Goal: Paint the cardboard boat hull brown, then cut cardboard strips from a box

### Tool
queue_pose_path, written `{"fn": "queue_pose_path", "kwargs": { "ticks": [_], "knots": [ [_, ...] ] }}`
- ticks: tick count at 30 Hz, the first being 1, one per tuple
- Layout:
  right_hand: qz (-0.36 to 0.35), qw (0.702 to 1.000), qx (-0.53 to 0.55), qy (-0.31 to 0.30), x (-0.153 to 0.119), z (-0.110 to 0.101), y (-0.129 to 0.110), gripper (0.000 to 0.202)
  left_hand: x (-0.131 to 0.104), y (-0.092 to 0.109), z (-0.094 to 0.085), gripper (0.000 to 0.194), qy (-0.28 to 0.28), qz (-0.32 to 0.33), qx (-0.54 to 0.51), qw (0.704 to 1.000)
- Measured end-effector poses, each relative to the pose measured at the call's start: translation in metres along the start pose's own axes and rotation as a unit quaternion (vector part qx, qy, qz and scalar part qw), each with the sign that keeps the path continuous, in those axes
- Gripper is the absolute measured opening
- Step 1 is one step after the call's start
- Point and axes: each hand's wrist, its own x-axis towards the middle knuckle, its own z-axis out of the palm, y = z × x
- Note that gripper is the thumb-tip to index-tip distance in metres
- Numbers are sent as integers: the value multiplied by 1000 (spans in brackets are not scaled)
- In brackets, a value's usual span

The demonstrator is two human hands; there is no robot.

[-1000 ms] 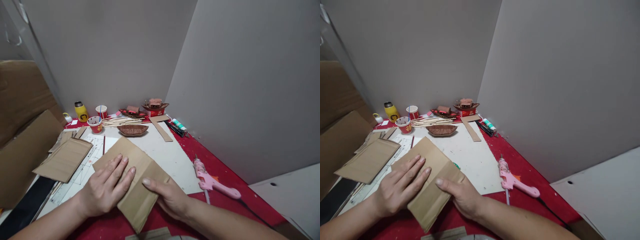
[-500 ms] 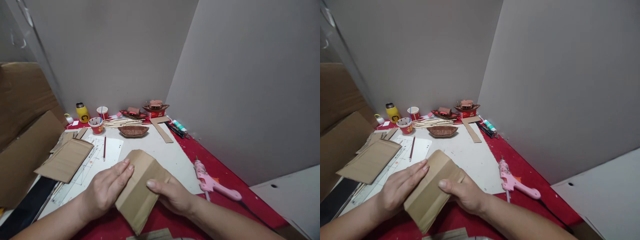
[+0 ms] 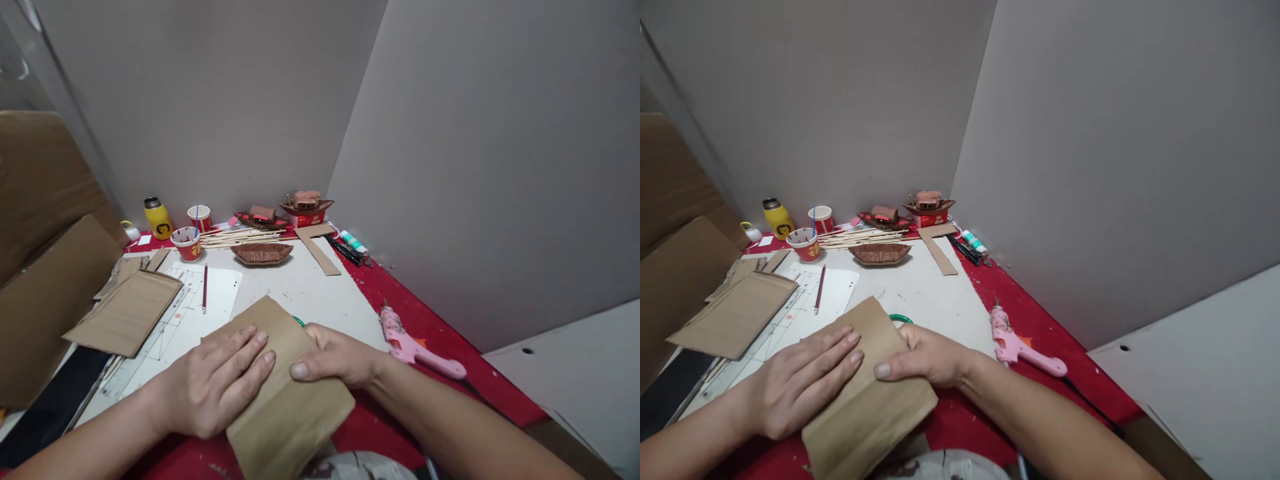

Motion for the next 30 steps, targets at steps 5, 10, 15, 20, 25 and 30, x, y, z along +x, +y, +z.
{"fn": "queue_pose_path", "kwargs": {
  "ticks": [5,10,15,20,25,30],
  "knots": [
    [-38,998,-43,-22,-5,1,-2,43,1,5,-1,42,22,-14,-53,998],
    [-83,994,-65,-33,-7,2,2,32,4,14,2,43,60,-80,-146,984],
    [-104,993,-58,7,-3,1,6,32,11,20,4,43,122,-159,-246,948],
    [-81,996,-45,18,-4,-7,1,49,10,9,5,43,115,-139,-217,959],
    [27,996,-41,-79,-5,-12,-5,48,1,-2,3,39,61,-114,-105,986],
    [44,993,-26,-102,-1,-10,-3,42,-3,-2,0,43,1,-69,-80,994]
  ]
}}
